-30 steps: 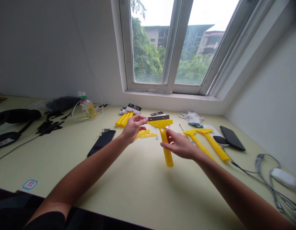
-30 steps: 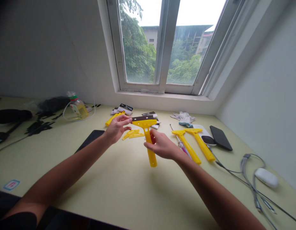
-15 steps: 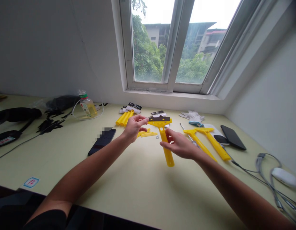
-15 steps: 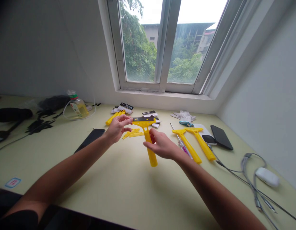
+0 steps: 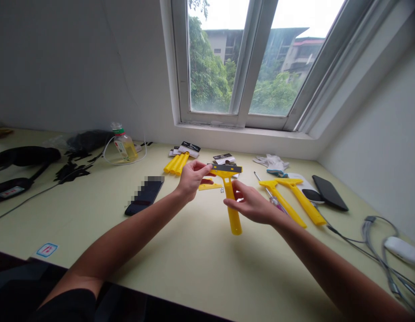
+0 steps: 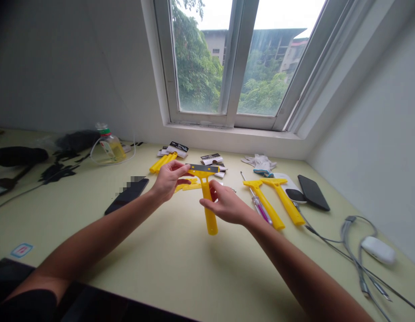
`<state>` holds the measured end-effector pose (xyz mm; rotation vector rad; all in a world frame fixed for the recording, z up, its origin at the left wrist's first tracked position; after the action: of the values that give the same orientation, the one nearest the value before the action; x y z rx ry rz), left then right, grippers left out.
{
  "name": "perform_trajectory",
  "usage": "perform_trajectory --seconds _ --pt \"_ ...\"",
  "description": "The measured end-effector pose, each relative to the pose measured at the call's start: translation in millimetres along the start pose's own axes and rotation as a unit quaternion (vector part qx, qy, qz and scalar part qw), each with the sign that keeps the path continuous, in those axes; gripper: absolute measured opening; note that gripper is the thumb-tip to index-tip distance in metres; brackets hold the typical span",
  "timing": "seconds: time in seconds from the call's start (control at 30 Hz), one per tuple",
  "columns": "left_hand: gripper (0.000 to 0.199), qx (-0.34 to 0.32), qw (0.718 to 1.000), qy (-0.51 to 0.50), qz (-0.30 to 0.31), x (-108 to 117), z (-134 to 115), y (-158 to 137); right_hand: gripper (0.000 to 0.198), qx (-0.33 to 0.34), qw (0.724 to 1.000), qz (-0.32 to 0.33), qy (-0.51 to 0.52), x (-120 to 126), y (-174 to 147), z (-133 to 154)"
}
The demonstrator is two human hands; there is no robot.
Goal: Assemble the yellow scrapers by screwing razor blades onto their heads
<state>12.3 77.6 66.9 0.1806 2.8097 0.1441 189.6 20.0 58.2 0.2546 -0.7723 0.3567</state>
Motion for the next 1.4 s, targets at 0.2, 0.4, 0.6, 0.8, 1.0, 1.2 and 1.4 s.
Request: perform_trajectory --seconds 0.2,0.4,0.6,0.8,1.0,1.2,1.4 --pt "0.032 -0.039 0.998 -0.047 -0.013 -4 -3 -4 0.034 0.014 0.992 0.038 0.119 1 3 -3" --pt "0.034 -0.039 0.998 -0.056 -0.010 -6 0 -7 0.035 -0.018 0.925 -0.056 0.376 34 8 -16" --pt "0.038 -0.019 0.999 -0.039 -0.004 -11 7 -13 0.032 -0.030 0.929 -0.118 0.351 33 9 -16" --pt "0.037 -0.006 1.000 -0.029 0.006 -12 8 -15 0.032 -0.041 0.940 -0.111 0.320 35 8 -17" --pt "0.033 -0.006 0.999 -0.042 0.025 -14 9 -16 0.030 -0.047 0.933 -0.100 0.343 35 8 -19" --pt "0.031 0.004 0.997 -0.074 0.035 -14 11 -14 0.030 -0.056 0.914 -0.093 0.391 27 11 -19" --pt "0.038 0.155 0.971 -0.113 0.141 -19 40 -47 0.028 -0.107 0.888 -0.100 0.437 3 11 -23"
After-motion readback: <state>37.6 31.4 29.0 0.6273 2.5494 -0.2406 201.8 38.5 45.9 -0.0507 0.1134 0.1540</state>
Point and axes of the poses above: each hand's wrist, its own y-axis towards the middle knuckle, its own x-axis out of the back of the hand, z = x × y, the point moved 4 cm from there along y, towards the middle knuckle, and after that the axes turned 1 degree about x, right-handed, at the moved point
